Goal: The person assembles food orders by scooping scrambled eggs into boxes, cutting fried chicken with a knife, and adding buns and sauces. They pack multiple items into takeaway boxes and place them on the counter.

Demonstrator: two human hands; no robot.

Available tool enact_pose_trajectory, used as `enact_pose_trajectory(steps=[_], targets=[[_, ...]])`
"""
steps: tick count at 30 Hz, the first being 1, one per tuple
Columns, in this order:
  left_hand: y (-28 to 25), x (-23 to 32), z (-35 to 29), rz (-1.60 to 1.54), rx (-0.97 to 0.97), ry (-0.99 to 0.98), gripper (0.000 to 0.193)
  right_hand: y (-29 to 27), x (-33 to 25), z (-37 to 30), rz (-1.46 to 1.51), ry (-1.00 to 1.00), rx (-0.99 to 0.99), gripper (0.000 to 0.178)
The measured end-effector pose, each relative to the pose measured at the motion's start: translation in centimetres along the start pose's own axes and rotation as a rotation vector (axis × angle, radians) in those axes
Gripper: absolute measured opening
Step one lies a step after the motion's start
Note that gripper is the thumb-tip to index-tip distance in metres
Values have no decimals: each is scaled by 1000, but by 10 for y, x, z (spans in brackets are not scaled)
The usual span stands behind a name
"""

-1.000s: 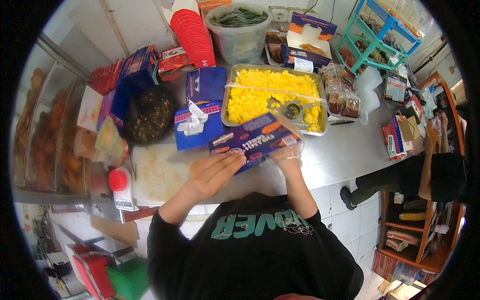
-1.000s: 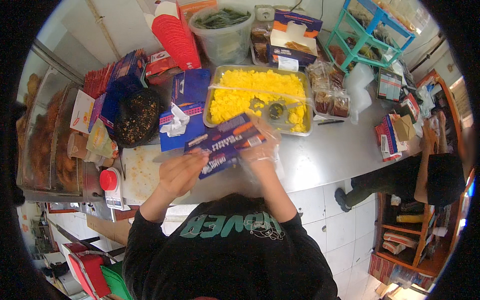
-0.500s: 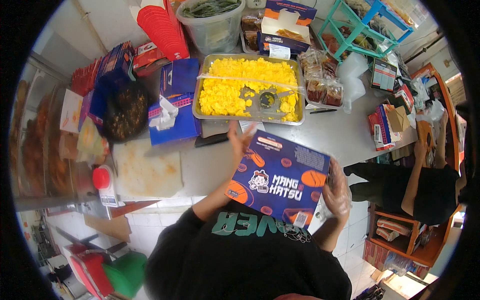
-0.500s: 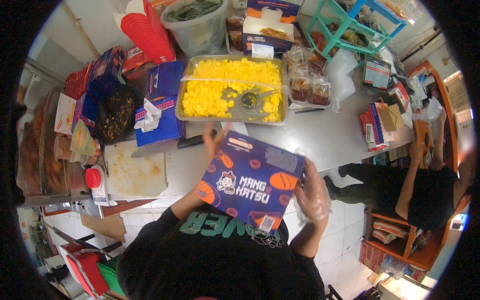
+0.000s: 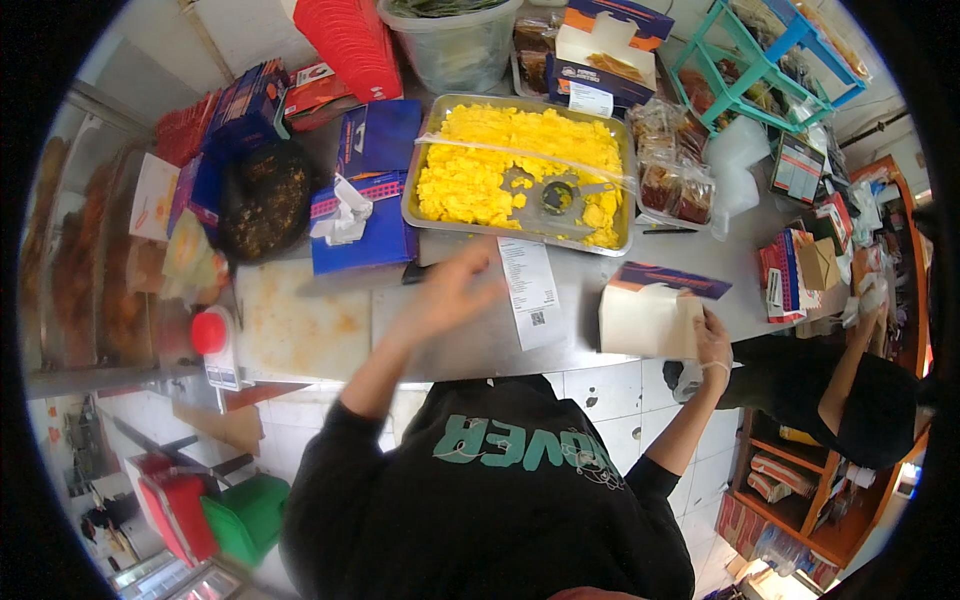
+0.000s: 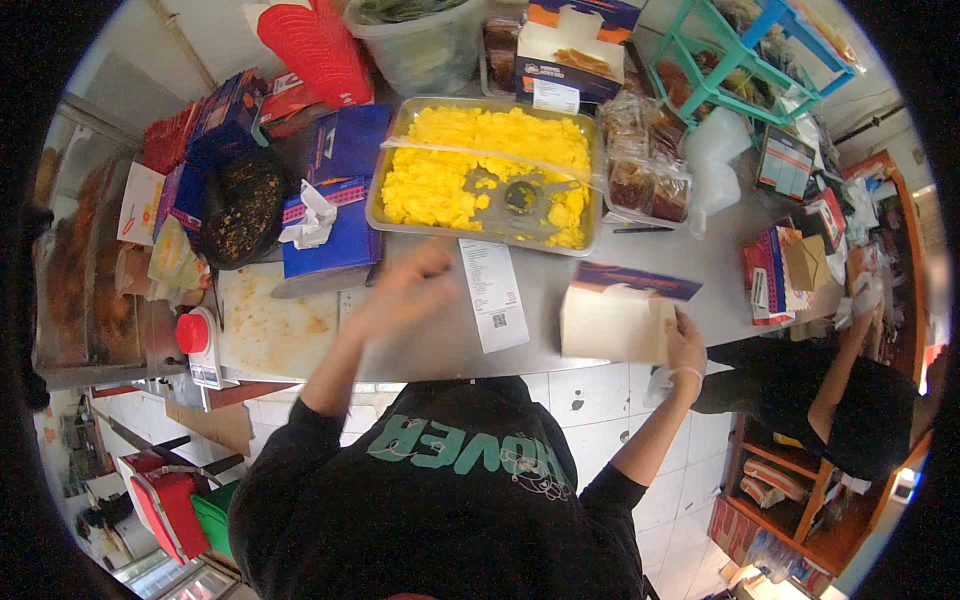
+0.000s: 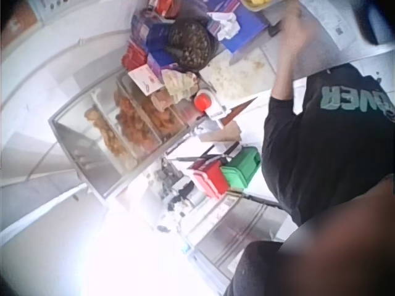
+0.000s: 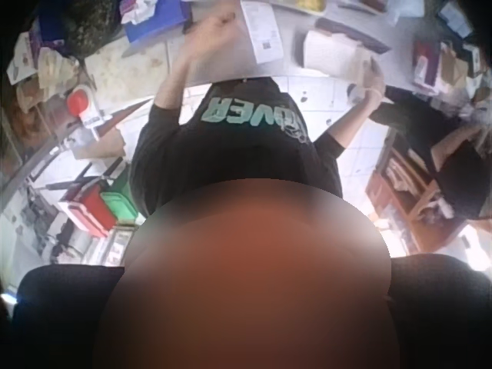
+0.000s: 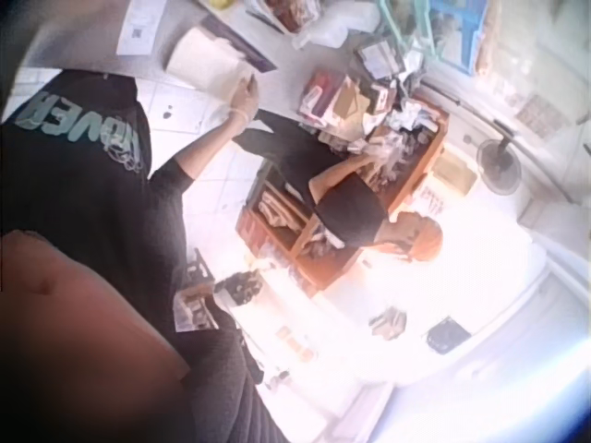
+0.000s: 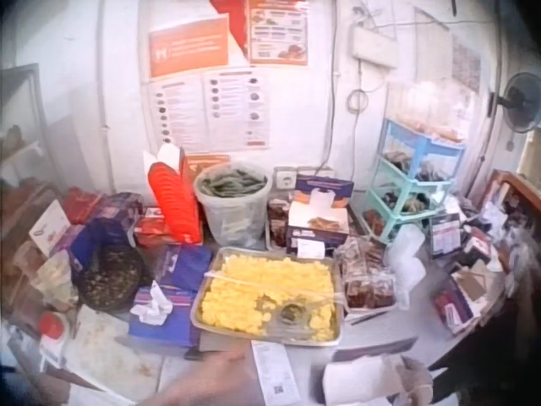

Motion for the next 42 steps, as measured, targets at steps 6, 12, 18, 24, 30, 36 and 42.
enact_pose_trajectory(steps=[6,12,18,24,30,36,42], targets=[[-243,-76,79,724,900,-371,65,-21,-33,-41,77,-93,581,42],[-300,-155,138,698,365,-741,83,-12,-43,-70,264,-177,648,33],[-312,-176,143,509,531,-640,71,-12,-69,-86,280,-167,653,31],[-332,-144,129,121,806,-416,44,-12,-126,-84,361,-236,667,29],[-292,-8,48,412,1161,85,22,13,-230,-90,242,-661,816,24],[-98,100,-52,703,857,459,21,76,-356,-152,844,-1261,238,47],[-8,130,-107,655,271,987,17,104,-320,-129,148,-687,237,68]])
Point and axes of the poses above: each hand's wrist, its own z-axis towards the middle knuckle, its own y-axis out of the palm, x = y × z, the point moved 3 cm from there along z, towards the middle knuckle, and after that the axes turned 7 degrees about -y, right-handed, at the moved point
